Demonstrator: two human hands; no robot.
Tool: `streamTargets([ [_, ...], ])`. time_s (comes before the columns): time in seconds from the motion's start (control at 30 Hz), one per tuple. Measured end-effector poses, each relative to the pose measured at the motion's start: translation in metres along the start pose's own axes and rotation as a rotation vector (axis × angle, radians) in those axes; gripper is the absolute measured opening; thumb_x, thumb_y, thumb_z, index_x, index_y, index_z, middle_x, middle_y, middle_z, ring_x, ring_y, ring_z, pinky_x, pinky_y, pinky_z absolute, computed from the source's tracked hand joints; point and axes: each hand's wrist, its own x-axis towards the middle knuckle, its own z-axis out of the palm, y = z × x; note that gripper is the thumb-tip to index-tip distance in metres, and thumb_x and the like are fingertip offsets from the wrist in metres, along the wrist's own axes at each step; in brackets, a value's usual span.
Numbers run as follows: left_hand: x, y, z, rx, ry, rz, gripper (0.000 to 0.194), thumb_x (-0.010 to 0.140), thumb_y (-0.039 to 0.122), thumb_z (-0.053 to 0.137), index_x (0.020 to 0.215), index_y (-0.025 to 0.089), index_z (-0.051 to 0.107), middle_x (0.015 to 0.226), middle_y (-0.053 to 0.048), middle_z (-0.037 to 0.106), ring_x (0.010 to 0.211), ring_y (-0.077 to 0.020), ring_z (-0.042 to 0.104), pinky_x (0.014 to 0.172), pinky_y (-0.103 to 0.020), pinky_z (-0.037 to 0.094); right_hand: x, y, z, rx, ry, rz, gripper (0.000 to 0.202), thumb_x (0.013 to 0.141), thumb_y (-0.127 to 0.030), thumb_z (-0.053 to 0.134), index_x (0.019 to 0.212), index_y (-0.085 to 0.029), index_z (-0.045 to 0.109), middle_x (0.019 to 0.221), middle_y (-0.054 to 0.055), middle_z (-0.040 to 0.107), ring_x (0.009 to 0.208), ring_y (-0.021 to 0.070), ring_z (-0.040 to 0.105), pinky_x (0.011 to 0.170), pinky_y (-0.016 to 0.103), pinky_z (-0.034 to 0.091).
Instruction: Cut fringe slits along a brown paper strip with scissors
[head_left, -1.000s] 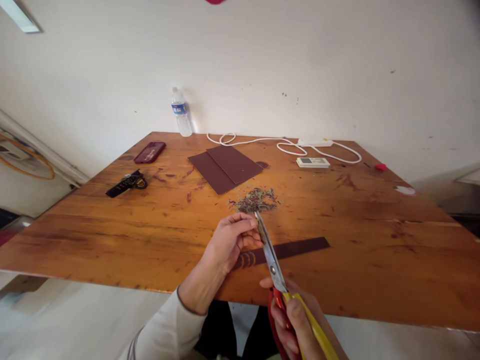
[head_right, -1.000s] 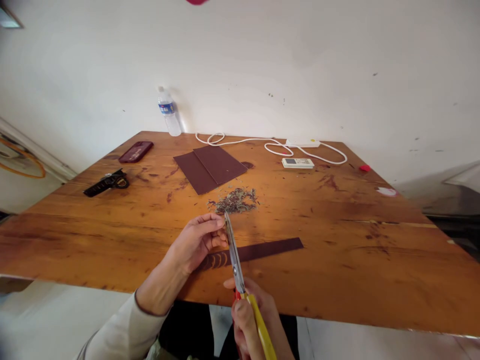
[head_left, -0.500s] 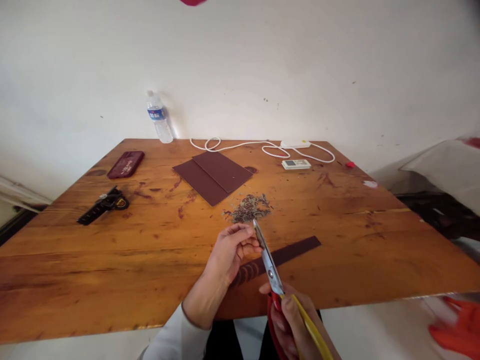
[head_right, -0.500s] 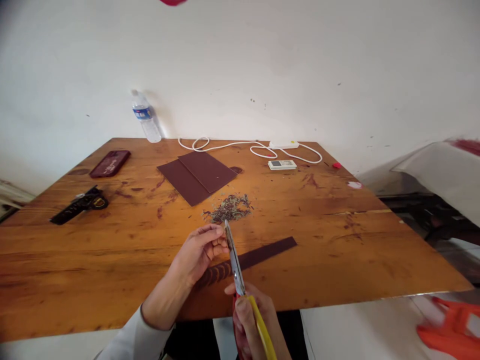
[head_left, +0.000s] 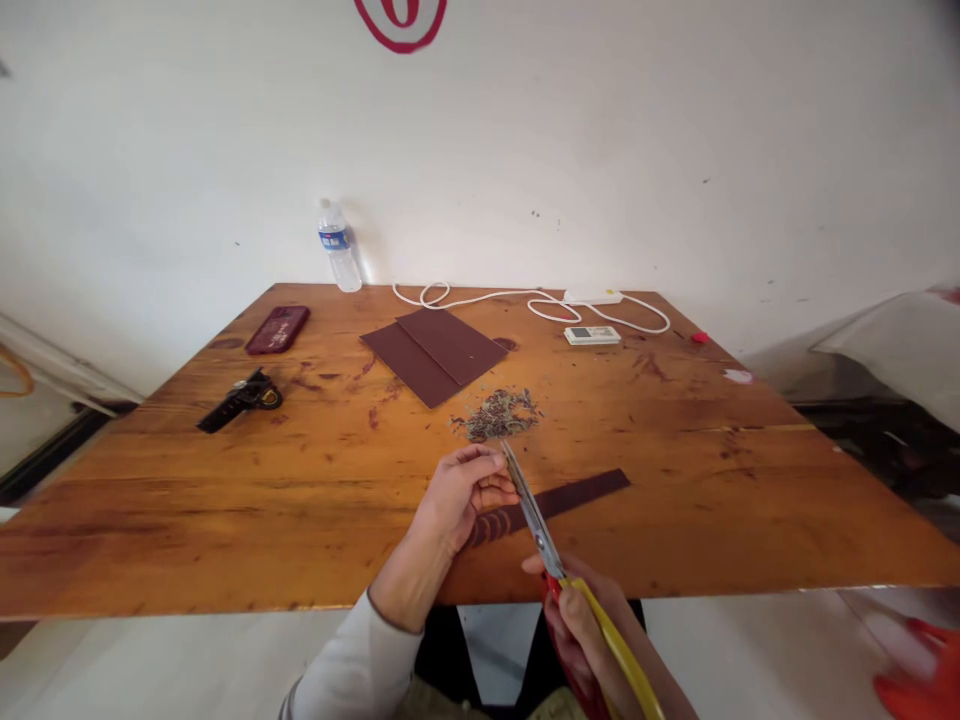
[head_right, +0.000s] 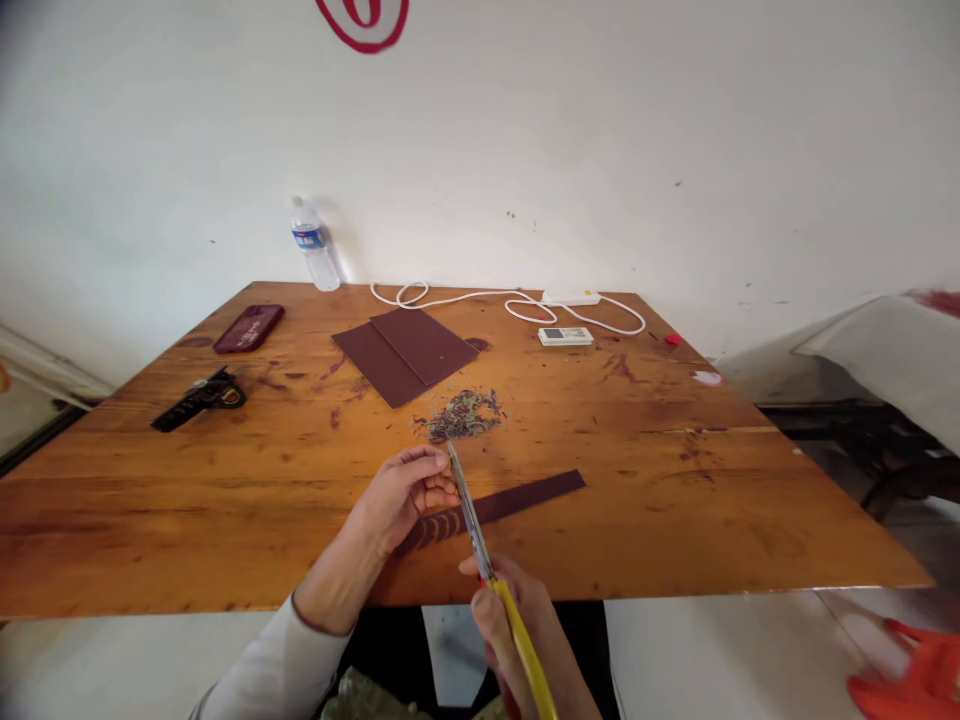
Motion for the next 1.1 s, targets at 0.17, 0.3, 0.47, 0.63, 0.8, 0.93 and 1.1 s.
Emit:
streamTargets([
  [0.17,-0.003,-0.001,-0.002,0.021,0.031,-0.005,0.018,0.064,0.016,0.083,0.066,0.012,0.065,0.056,-0.003,0.065,0.05,-0.0124,0.063,0.055,-0.025,0.059,0.001,0.007,0.003,0.025,0.036,0.07,0.069,0.075,-0.081,0.067,0.101,-0.017,0.069,0.053,-0.011,0.037,0.037,0.0042,0.018,0.032,0.018,0.017],
  [0.3,-0.001,-0.003,-0.001,0.047,0.064,-0.027,0.014,0.065,0.014,0.079,0.064,0.011,0.065,0.055,-0.004,0.064,0.048,-0.0128,0.063,0.054,-0.025,0.058,0.002,0.007,0.008,0.073,0.058,0.101,0.07,0.07,-0.082,0.07,0.096,-0.018,0.067,0.05,-0.011,0.041,0.034,0.0039,0.021,0.029,0.017,0.018],
  [0.47,0.003,-0.004,0.002,0.071,0.069,-0.038,0.012,0.064,0.013,0.078,0.063,0.011,0.065,0.055,-0.004,0.064,0.048,-0.014,0.063,0.053,-0.026,0.058,0.0,0.008,0.01,0.117,0.089,0.1,0.062,0.074,-0.076,0.074,0.092,-0.018,0.064,0.049,-0.013,0.037,0.035,0.0029,0.02,0.03,0.015,0.016],
  [0.63,0.004,-0.004,0.007,0.099,0.074,-0.042,0.013,0.064,0.013,0.077,0.063,0.012,0.065,0.055,-0.004,0.063,0.049,-0.0135,0.062,0.054,-0.026,0.057,-0.002,-0.001,0.008,0.082,0.096,0.148,0.064,0.07,-0.075,0.074,0.095,-0.017,0.066,0.049,-0.014,0.037,0.034,0.0038,0.022,0.029,0.016,0.019],
  [0.8,0.006,-0.001,0.013,0.175,0.097,-0.018,0.015,0.066,0.015,0.077,0.064,0.013,0.063,0.057,-0.003,0.063,0.05,-0.0138,0.062,0.057,-0.028,0.057,-0.011,-0.026,0.005,0.007,0.086,0.163,0.058,0.08,-0.069,0.07,0.106,-0.016,0.067,0.049,-0.011,0.043,0.035,0.0067,0.031,0.03,0.017,0.025],
  [0.93,0.013,0.0,0.013,0.318,0.147,0.057,0.018,0.071,0.022,0.078,0.064,0.015,0.063,0.06,-0.002,0.063,0.053,-0.0137,0.061,0.061,-0.028,0.056,-0.01,-0.038,-0.001,0.048,0.082,0.199,0.053,0.078,-0.062,0.075,0.105,-0.016,0.067,0.05,-0.012,0.042,0.035,0.0058,0.03,0.031,0.016,0.028],
  [1.1,0.012,-0.001,0.008,0.627,0.191,0.179,0.02,0.066,0.007,0.075,0.055,0.02,0.064,0.059,0.002,0.058,0.063,-0.0141,0.055,0.067,-0.022,0.046,-0.01,-0.042,-0.008,0.136,0.107,0.165,0.049,0.081,-0.058,0.075,0.106,-0.016,0.067,0.057,-0.009,0.05,0.038,0.0059,0.038,0.034,0.015,0.034],
])
